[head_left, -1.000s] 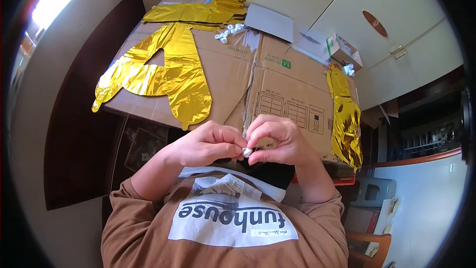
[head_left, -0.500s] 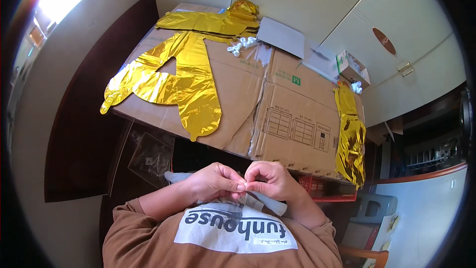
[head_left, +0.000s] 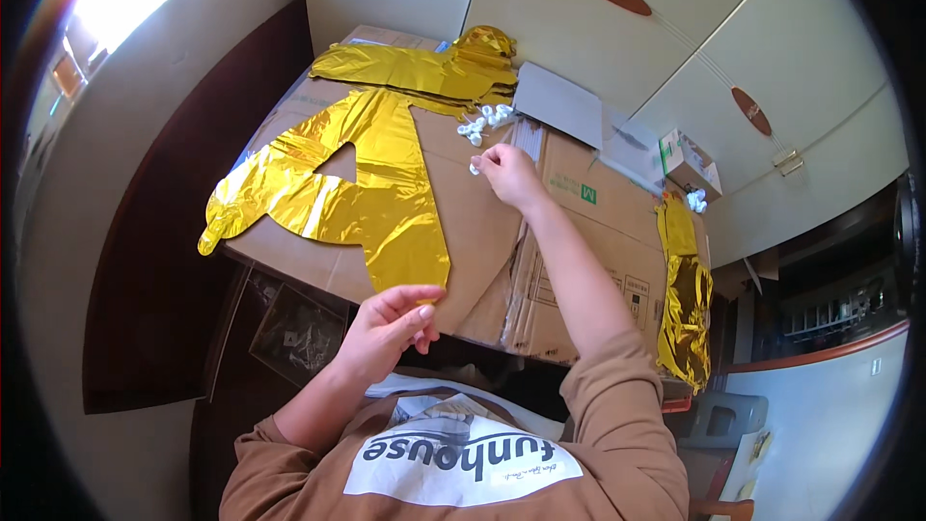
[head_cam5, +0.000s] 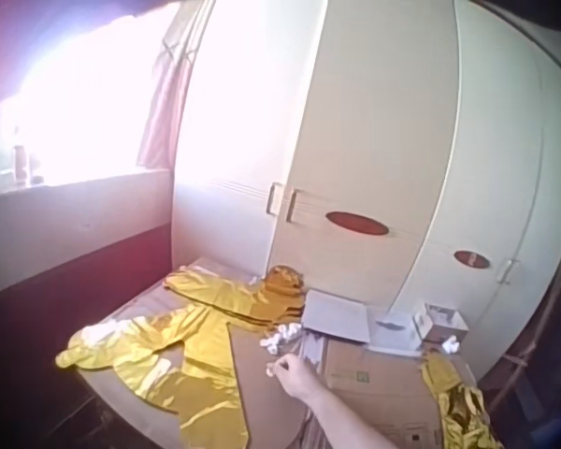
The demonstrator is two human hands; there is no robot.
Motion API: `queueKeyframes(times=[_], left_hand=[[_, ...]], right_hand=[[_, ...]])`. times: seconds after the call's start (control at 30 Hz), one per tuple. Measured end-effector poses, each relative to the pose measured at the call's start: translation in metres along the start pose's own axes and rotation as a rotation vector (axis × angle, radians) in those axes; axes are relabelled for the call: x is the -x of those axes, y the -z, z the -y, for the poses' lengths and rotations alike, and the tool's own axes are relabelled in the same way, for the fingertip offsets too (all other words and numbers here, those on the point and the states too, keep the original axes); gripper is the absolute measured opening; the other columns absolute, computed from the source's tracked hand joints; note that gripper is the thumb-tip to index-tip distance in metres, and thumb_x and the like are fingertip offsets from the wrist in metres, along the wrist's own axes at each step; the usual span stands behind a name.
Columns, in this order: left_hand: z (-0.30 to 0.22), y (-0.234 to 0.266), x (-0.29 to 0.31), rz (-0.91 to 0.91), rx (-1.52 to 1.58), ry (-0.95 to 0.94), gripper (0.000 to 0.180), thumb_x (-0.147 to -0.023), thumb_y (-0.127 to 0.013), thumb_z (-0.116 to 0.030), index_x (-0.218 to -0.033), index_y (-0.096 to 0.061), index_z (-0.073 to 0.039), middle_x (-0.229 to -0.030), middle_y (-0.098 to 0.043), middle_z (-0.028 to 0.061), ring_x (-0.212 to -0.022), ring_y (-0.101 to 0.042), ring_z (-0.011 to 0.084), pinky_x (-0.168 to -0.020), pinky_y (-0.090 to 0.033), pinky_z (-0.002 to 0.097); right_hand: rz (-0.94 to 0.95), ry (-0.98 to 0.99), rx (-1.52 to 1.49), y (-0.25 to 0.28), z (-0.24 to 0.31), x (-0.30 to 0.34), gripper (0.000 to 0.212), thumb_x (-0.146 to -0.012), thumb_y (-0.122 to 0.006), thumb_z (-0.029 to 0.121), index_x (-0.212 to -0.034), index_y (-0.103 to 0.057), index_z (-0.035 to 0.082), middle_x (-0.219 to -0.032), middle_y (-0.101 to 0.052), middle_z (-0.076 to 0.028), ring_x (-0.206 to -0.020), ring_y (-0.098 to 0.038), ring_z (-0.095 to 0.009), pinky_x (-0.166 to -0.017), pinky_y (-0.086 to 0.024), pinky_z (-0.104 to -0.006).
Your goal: Tying strings to gold foil balloons on top of cardboard boxes for packaging.
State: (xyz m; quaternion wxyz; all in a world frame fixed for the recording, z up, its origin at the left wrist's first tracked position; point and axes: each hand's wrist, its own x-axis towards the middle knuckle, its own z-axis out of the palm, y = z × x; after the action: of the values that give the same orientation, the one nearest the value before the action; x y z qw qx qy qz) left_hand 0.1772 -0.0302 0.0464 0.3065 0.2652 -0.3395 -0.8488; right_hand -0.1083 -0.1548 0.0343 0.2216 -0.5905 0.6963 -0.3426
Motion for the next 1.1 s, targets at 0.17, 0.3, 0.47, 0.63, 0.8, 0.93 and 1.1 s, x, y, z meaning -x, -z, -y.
queueKeyframes(times=[0.17, 0.3, 0.47, 0.63, 0.8, 0.93, 1.1], left_hand=[[0.004, 0.029, 0.007, -0.012, -0.026, -0.052, 0.023, -0.092, -0.060, -0.010, -0.113, -0.062, -0.001, -0.080, -0.063, 0.0027, -0.070, -0.059, 0.0077, -0.061, -0.046, 0.0204], [0.004, 0.036, 0.007, 0.000, -0.062, -0.091, 0.022, -0.093, -0.060, -0.010, -0.112, -0.063, -0.001, -0.080, -0.064, 0.0023, -0.070, -0.059, 0.0065, -0.061, -0.045, 0.0199], [0.003, 0.027, 0.013, 0.051, -0.078, -0.072, 0.021, -0.093, -0.059, -0.011, -0.112, -0.064, -0.001, -0.081, -0.065, 0.0026, -0.071, -0.059, 0.0061, -0.061, -0.045, 0.0191], [0.005, 0.021, 0.020, 0.041, -0.119, -0.034, 0.020, -0.093, -0.059, -0.010, -0.110, -0.064, -0.001, -0.080, -0.065, 0.0028, -0.069, -0.058, 0.0061, -0.061, -0.045, 0.0190], [0.009, 0.031, 0.034, 0.012, -0.294, 0.069, 0.018, -0.091, -0.060, -0.010, -0.105, -0.066, 0.000, -0.078, -0.066, 0.0033, -0.068, -0.059, 0.0064, -0.063, -0.046, 0.0195], [0.038, 0.060, 0.040, 0.036, -0.589, 0.156, 0.018, -0.091, -0.061, -0.011, -0.103, -0.066, 0.001, -0.080, -0.065, 0.0013, -0.073, -0.059, 0.0066, -0.066, -0.049, 0.0223], [0.081, 0.093, 0.027, 0.065, -1.171, -0.040, 0.019, -0.085, -0.063, -0.013, -0.095, -0.069, 0.003, -0.080, -0.069, 0.0138, -0.074, -0.066, 0.0171, -0.066, -0.052, 0.0306]], right_hand=[[-0.097, -0.130, 0.385, -0.033, -0.001, -0.051, 0.028, -0.083, -0.068, 0.033, -0.084, -0.067, 0.005, -0.084, -0.068, -0.016, -0.078, -0.065, -0.033, -0.070, -0.050, -0.0419], [-0.182, -0.167, 0.378, -0.040, 0.003, -0.064, 0.027, -0.084, -0.065, 0.034, -0.083, -0.069, 0.007, -0.085, -0.069, -0.015, -0.081, -0.065, -0.034, -0.072, -0.050, -0.0430], [-0.214, -0.082, 0.356, -0.035, -0.014, -0.065, 0.027, -0.086, -0.063, 0.032, -0.089, -0.070, 0.007, -0.086, -0.069, -0.016, -0.079, -0.066, -0.032, -0.070, -0.050, -0.0404], [-0.316, 0.092, 0.117, -0.015, -0.022, -0.030, 0.025, -0.086, -0.063, 0.026, -0.089, -0.069, 0.002, -0.087, -0.067, -0.018, -0.083, -0.065, -0.035, -0.070, -0.051, -0.0423], [-0.316, 0.256, 0.206, 0.023, 0.032, 0.136, 0.014, -0.086, -0.063, 0.016, -0.093, -0.066, 0.004, -0.085, -0.064, -0.014, -0.075, -0.063, -0.033, -0.067, -0.050, -0.0389], [-0.050, 0.284, 0.061, 0.000, 0.028, 0.276, 0.008, -0.080, -0.067, 0.011, -0.084, -0.065, 0.003, -0.081, -0.062, -0.010, -0.073, -0.062, -0.028, -0.066, -0.050, -0.0355], [0.201, -0.149, -0.032, -0.061, -0.044, 0.349, 0.018, -0.080, -0.069, 0.020, -0.088, -0.070, 0.003, -0.086, -0.064, -0.013, -0.079, -0.064, -0.030, -0.071, -0.051, -0.0357]])
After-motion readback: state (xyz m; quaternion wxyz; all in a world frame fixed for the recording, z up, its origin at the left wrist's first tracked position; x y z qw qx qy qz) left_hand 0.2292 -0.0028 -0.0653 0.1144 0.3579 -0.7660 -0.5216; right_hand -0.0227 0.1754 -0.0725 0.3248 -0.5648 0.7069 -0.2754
